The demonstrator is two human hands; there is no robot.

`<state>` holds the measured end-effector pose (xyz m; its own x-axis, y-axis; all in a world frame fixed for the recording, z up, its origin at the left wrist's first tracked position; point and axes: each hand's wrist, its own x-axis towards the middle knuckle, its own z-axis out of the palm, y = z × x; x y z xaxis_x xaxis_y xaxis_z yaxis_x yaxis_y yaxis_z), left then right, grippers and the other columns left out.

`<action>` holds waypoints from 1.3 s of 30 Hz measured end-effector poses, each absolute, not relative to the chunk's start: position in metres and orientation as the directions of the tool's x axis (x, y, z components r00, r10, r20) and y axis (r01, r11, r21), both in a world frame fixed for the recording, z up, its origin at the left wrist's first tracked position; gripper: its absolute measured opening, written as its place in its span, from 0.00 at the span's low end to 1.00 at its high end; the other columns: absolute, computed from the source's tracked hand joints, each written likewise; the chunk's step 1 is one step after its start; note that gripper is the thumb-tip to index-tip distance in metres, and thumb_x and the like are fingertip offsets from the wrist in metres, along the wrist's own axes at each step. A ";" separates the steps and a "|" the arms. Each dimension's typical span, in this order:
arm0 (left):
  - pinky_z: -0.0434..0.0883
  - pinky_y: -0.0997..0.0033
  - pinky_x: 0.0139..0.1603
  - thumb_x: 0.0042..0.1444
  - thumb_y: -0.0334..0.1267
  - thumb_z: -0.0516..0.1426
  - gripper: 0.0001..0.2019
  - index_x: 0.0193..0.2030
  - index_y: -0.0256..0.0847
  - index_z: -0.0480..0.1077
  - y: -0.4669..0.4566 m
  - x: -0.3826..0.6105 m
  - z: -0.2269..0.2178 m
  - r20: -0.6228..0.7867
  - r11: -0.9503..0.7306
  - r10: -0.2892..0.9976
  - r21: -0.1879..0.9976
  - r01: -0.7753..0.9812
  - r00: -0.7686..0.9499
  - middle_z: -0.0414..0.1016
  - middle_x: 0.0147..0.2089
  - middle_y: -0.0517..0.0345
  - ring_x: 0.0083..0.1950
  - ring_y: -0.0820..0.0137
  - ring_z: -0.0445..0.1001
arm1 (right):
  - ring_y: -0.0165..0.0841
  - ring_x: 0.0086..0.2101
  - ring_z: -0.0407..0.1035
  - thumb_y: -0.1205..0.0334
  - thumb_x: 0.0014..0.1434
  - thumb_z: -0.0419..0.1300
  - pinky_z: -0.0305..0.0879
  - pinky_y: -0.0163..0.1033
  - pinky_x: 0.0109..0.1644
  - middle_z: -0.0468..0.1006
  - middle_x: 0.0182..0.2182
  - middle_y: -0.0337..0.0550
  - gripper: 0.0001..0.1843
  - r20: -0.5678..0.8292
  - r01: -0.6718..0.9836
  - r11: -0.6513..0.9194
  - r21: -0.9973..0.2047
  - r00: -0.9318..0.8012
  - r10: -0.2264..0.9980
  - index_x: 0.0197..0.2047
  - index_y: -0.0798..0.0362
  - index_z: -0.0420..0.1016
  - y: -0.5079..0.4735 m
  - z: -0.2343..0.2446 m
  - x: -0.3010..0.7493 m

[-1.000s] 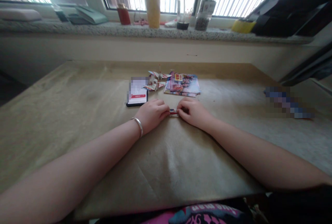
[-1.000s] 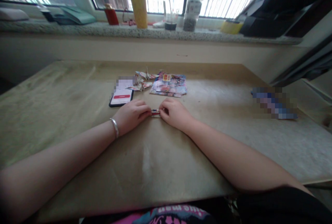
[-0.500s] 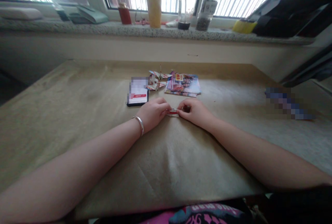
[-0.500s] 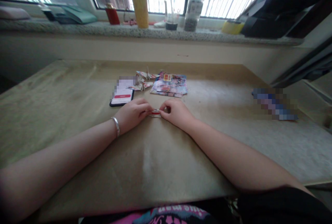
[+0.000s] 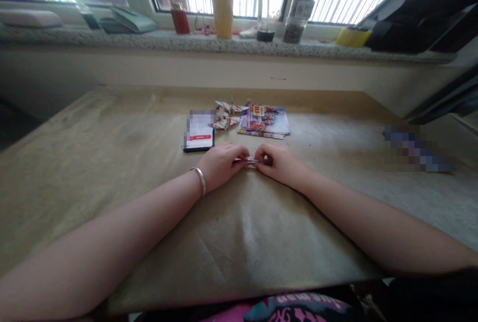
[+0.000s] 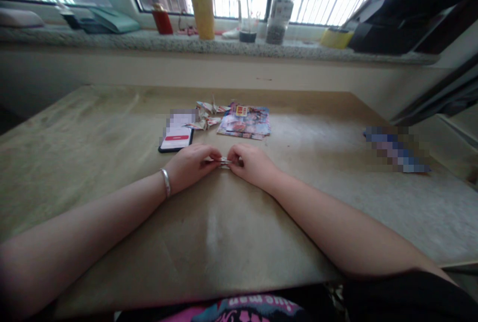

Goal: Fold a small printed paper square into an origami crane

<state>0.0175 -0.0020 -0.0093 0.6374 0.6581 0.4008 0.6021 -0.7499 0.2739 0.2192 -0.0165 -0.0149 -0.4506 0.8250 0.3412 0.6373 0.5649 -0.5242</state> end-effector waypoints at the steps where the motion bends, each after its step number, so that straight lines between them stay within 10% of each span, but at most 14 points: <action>1: 0.66 0.73 0.37 0.54 0.32 0.57 0.03 0.36 0.39 0.69 -0.002 0.018 -0.009 0.388 -0.739 0.672 0.295 0.606 0.631 0.74 0.32 0.60 0.36 0.71 0.71 | 0.26 0.27 0.62 0.68 0.50 0.60 0.58 0.31 0.32 0.71 0.27 0.37 0.04 0.337 0.651 0.564 -0.509 -0.452 0.826 0.32 0.54 0.70 -0.017 -0.015 0.219; 21: 0.65 0.74 0.36 0.51 0.27 0.53 0.04 0.32 0.39 0.66 -0.004 0.024 -0.009 0.402 -0.814 0.576 0.206 0.543 0.711 0.70 0.30 0.59 0.33 0.71 0.68 | 0.33 0.33 0.63 0.63 0.59 0.52 0.54 0.36 0.35 0.73 0.29 0.43 0.10 0.346 0.664 0.731 -0.156 -0.657 0.670 0.28 0.53 0.71 -0.019 -0.007 0.218; 39: 0.65 0.72 0.40 0.59 0.33 0.53 0.07 0.32 0.37 0.71 -0.003 0.019 -0.007 0.323 -0.826 0.556 0.117 0.551 0.765 0.71 0.33 0.56 0.37 0.70 0.68 | 0.31 0.31 0.63 0.63 0.52 0.60 0.57 0.34 0.36 0.72 0.27 0.39 0.03 0.349 0.630 0.679 -0.376 -0.583 0.734 0.31 0.53 0.71 -0.013 -0.013 0.221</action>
